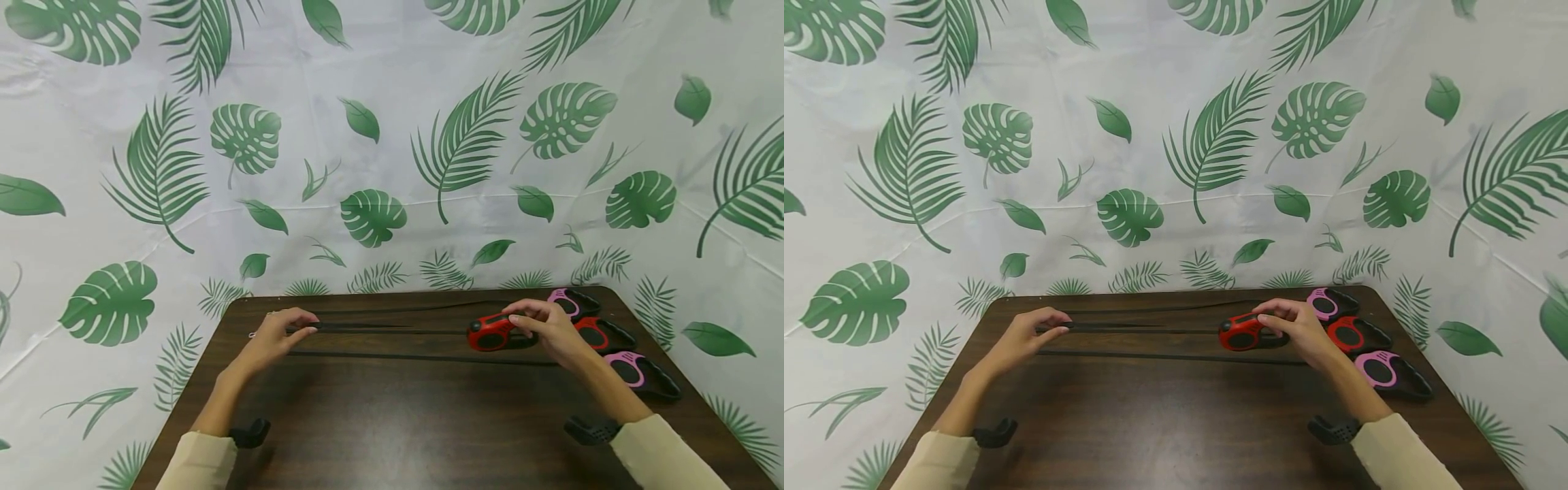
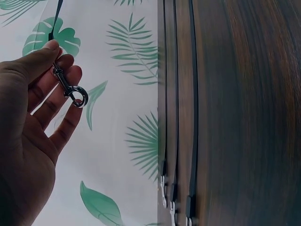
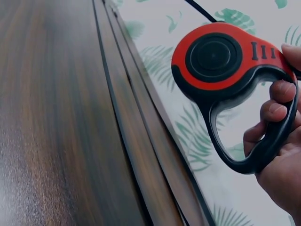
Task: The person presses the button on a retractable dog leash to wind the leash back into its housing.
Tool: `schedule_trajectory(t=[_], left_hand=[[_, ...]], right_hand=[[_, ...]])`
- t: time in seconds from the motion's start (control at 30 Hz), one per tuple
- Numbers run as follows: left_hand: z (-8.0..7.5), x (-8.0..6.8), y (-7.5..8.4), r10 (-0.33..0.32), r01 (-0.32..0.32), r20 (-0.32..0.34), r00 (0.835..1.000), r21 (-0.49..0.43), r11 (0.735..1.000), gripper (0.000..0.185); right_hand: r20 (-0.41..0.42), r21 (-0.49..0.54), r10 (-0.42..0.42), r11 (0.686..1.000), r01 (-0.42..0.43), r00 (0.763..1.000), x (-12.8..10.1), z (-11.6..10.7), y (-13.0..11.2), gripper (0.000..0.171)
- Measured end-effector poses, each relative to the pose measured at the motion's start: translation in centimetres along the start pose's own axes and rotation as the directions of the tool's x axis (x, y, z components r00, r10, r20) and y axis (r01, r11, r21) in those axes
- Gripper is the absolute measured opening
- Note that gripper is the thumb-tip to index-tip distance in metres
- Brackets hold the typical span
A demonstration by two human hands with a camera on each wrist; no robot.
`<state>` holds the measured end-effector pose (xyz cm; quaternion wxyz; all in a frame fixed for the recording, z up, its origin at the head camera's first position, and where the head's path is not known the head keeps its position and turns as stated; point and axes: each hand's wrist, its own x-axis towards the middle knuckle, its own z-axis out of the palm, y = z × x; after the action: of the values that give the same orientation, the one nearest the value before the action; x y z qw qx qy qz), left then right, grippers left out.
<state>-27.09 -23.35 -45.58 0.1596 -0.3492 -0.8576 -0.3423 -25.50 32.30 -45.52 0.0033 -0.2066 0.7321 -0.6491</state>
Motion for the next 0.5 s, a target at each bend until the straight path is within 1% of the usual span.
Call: schedule_trajectory(t=[0.13,0.27,0.37,0.5], left_hand=[[0.3,0.4,0.2,0.02,-0.02,0.01,1.0,-0.01,1.0,0.018],[0.7,0.9,0.4,0.052,-0.052,0.003,0.999,-0.017,0.999,0.018],[1.0,1.1,0.6,0.061,-0.062,-0.005,0.998,-0.026,0.998,0.018],[1.5,1.3,0.8,0.058,-0.058,-0.003,0.998,-0.044,0.997,0.017]], right_hand=[[0.006,0.01,0.011,1.0,-0.011,1.0,0.2,0.6,-0.2,0.019],[0.009,0.011,0.016,1.0,-0.016,1.0,0.5,1.1,-0.2,0.019],[0.002,0.007,0.018,1.0,-0.018,1.0,0.6,1.5,-0.2,0.019],[-0.002,0.016,0.029,0.999,-0.029,1.0,0.8,2.0,0.0,0.019]])
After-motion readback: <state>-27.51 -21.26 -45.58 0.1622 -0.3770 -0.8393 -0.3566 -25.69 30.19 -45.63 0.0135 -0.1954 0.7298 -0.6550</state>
